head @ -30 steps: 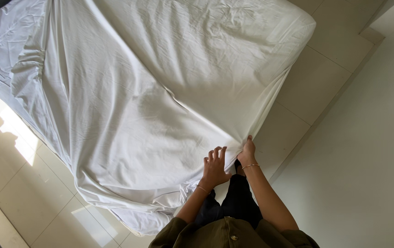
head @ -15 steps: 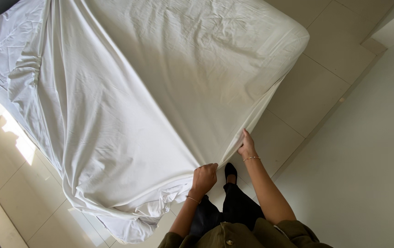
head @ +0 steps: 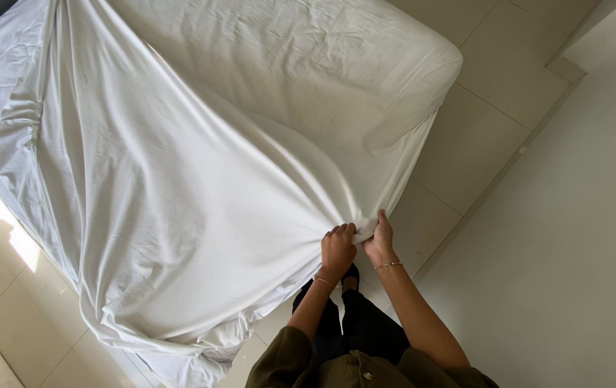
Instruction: The person removes a white fitted sheet from a bed by hand and then folds the sheet into a long strip by bringing the corners together.
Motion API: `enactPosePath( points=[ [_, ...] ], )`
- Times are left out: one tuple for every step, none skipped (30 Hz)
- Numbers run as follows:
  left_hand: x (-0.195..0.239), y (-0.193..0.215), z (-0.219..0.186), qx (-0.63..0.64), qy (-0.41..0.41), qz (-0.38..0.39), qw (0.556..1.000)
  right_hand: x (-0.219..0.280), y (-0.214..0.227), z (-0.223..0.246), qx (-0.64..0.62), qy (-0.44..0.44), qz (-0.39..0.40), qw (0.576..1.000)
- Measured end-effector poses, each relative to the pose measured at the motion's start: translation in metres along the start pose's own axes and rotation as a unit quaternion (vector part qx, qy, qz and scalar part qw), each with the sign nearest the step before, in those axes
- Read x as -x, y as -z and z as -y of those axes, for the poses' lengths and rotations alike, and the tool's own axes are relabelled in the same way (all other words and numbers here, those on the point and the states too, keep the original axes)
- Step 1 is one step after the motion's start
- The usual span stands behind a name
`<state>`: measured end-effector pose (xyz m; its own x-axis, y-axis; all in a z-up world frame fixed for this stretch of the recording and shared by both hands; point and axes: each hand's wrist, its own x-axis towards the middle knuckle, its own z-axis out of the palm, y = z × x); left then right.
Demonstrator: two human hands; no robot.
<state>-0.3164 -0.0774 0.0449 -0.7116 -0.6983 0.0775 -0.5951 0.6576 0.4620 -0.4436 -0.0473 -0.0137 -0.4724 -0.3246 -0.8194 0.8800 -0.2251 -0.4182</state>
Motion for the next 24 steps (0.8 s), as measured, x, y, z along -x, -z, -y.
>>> enactPosePath(
  points=[
    [-0.005, 0.006, 0.004, -0.019, -0.016, 0.007, 1.0, -0.022, 0.007, -0.005, 0.024, -0.024, 0.02, 0.999],
    [-0.011, 0.013, 0.008, -0.039, -0.032, 0.013, 0.999, -0.043, 0.014, -0.01, 0.048, -0.047, 0.039, 0.997],
    [-0.009, 0.009, 0.014, -0.04, -0.033, 0.017, 0.999, -0.046, 0.008, -0.009, 0.046, -0.049, 0.037, 0.997],
    [-0.006, 0.005, 0.021, -0.027, -0.029, 0.025, 0.999, -0.049, 0.002, -0.008, 0.092, -0.065, 0.033, 0.993],
    [-0.002, 0.002, 0.029, -0.016, -0.025, 0.034, 0.999, -0.051, -0.003, -0.01, 0.137, -0.082, 0.029, 0.987],
    [0.003, -0.002, 0.031, -0.018, -0.025, 0.038, 0.999, -0.069, -0.003, -0.009, 0.134, -0.086, 0.027, 0.987],
    [0.005, -0.008, 0.033, -0.027, -0.038, 0.038, 0.998, -0.089, -0.005, -0.005, 0.12, -0.086, 0.013, 0.989],
    [0.008, -0.013, 0.036, -0.035, -0.05, 0.038, 0.997, -0.109, -0.007, -0.001, 0.106, -0.085, -0.002, 0.991],
    [0.012, -0.013, 0.036, -0.036, -0.054, 0.041, 0.997, -0.095, -0.014, 0.018, 0.103, -0.085, -0.003, 0.991],
    [0.016, -0.013, 0.035, -0.021, -0.056, 0.044, 0.997, -0.08, -0.022, 0.038, 0.082, -0.093, -0.02, 0.992],
    [0.009, -0.016, 0.035, -0.007, -0.06, 0.042, 0.997, -0.07, -0.037, 0.063, 0.062, -0.096, -0.031, 0.993],
    [0.003, -0.009, 0.034, -0.007, -0.065, 0.038, 0.997, -0.08, -0.034, 0.072, 0.06, -0.092, -0.027, 0.994],
    [0.004, -0.001, 0.032, 0.01, -0.07, 0.08, 0.994, -0.085, -0.029, 0.078, 0.067, -0.091, -0.03, 0.993],
    [0.005, 0.007, 0.03, 0.028, -0.075, 0.122, 0.989, -0.092, -0.025, 0.083, 0.074, -0.09, -0.034, 0.993],
    [0.004, 0.013, 0.033, 0.026, -0.076, 0.123, 0.989, -0.092, -0.022, 0.075, 0.072, -0.091, -0.033, 0.993],
    [0.002, 0.017, 0.037, 0.028, -0.066, 0.142, 0.987, -0.092, -0.018, 0.067, 0.086, -0.067, -0.031, 0.994],
    [0.001, 0.024, 0.037, 0.031, -0.06, 0.161, 0.985, -0.088, -0.014, 0.063, 0.098, -0.041, -0.03, 0.994],
    [-0.002, 0.023, 0.044, 0.031, -0.063, 0.163, 0.984, -0.091, -0.009, 0.068, 0.094, -0.039, -0.032, 0.994],
    [-0.004, 0.023, 0.054, 0.016, -0.051, 0.202, 0.978, -0.094, -0.004, 0.068, 0.088, -0.033, -0.019, 0.995],
    [-0.006, 0.023, 0.064, 0.002, -0.038, 0.24, 0.97, -0.098, 0.001, 0.067, 0.082, -0.027, -0.008, 0.996],
    [-0.018, 0.037, 0.059, 0.002, -0.042, 0.24, 0.97, -0.094, 0.002, 0.07, 0.079, -0.024, -0.008, 0.997],
    [-0.031, 0.051, 0.054, -0.016, -0.034, 0.273, 0.961, -0.09, 0.004, 0.073, 0.065, -0.018, 0.001, 0.998],
    [-0.036, 0.062, 0.044, -0.03, -0.022, 0.308, 0.951, -0.082, 0.014, 0.077, 0.055, -0.013, 0.006, 0.998],
    [-0.04, 0.061, 0.032, -0.027, -0.023, 0.311, 0.95, -0.093, 0.02, 0.069, 0.056, -0.012, 0.001, 0.998]
  ],
)
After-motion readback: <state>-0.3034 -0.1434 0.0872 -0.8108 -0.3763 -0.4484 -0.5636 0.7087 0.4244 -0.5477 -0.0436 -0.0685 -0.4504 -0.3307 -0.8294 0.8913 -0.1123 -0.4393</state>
